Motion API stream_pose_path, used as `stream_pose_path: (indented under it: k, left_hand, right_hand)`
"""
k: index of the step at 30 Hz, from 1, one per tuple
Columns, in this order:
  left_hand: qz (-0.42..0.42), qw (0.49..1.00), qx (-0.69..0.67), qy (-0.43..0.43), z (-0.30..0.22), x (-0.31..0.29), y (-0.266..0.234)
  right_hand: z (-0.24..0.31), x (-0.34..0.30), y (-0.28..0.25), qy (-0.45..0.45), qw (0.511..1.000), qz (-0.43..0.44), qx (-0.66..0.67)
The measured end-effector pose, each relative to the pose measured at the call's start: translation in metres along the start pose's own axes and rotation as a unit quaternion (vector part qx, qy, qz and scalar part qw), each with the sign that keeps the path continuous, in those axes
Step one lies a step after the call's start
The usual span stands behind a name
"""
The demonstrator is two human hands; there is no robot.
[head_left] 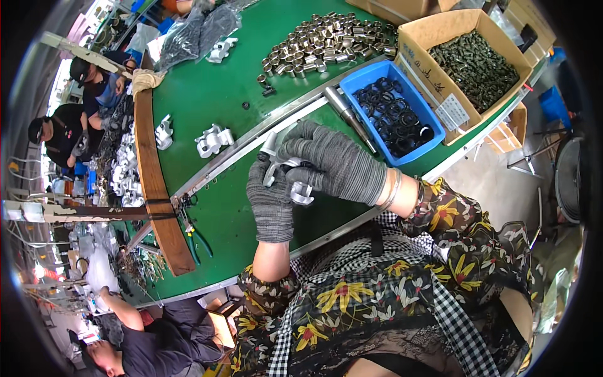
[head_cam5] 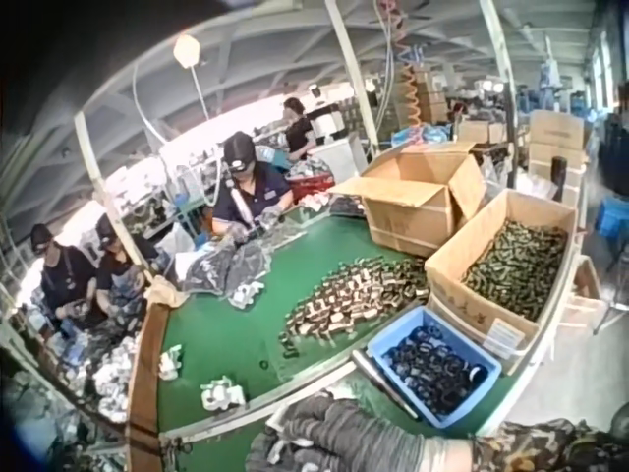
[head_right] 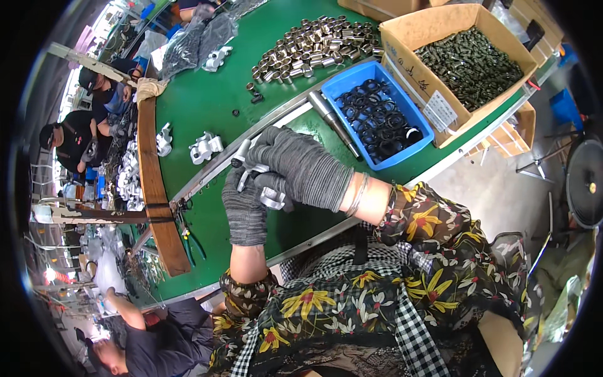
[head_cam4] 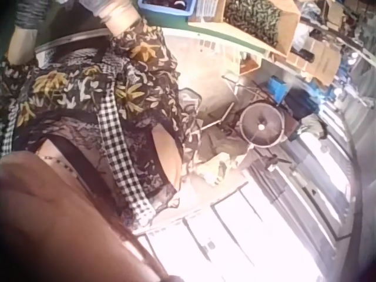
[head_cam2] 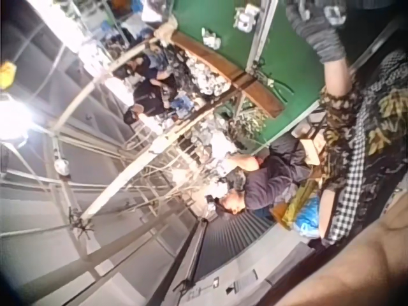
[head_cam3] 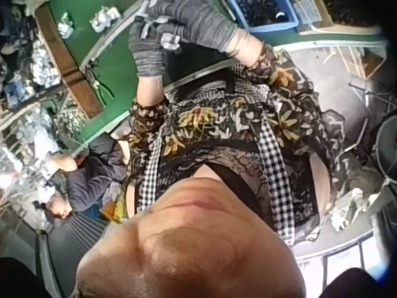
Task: Assemble small metal and plastic components at a factory workbench.
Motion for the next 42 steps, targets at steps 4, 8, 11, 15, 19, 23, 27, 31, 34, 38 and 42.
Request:
stream_pose_path:
  k: [4,8,11,15,19,23,27,31,34,38,42]
  left_hand:
    - [-0.015,0.995,0.092,-0.041,-0.004,-0.005,-0.003]
    - [-0.031,0.994,0.091,0.043,-0.013,-0.012,0.002]
    - [-0.022,0.998,0.032,0.046,-0.014,-0.008,0.007]
    - [-0.032,0.995,0.078,0.048,-0.007,-0.009,0.005]
    - [-0.025,0.995,0.068,0.066,-0.011,-0.012,0.007]
    - [0.004,0.997,0.050,0.066,-0.015,-0.011,0.011]
    - [0.047,0.994,0.072,0.069,-0.019,-0.015,0.012]
    - [0.093,0.993,0.063,0.037,-0.034,-0.025,0.019]
    - [0.124,0.983,0.124,0.057,-0.033,-0.031,0.019]
    - [0.188,0.969,0.112,0.117,-0.039,-0.044,0.019]
    - [0.203,0.951,0.200,0.118,-0.039,-0.047,0.021]
  right_hand:
    - [0.010,-0.006,-0.001,-0.110,0.966,-0.069,-0.226]
    - [0.010,-0.010,-0.006,-0.011,0.992,-0.017,-0.124]
    - [0.006,-0.011,-0.006,0.023,0.994,-0.019,-0.107]
    - [0.000,-0.014,0.001,-0.006,0.954,-0.072,-0.290]
    - [0.002,-0.015,-0.004,0.028,0.973,-0.053,-0.222]
    - [0.004,-0.013,-0.006,0.103,0.987,0.008,-0.124]
    - [0.002,-0.015,0.000,0.033,0.963,-0.027,-0.265]
    - [-0.014,-0.014,0.004,0.021,0.946,-0.039,-0.322]
    - [-0.020,-0.016,0.002,-0.012,0.948,-0.031,-0.315]
    - [-0.033,-0.013,-0.002,0.101,0.984,0.040,-0.143]
    - [-0.032,-0.013,0.002,0.064,0.976,0.051,-0.201]
Point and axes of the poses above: each hand's wrist, its own x-axis towards the middle knuckle, its own y-axis out of the palm, z = x × y, the point moved 4 cm from there along x, towards the middle knuckle, and after that the axes turned 15 degrees about z, right-handed, at the moved point
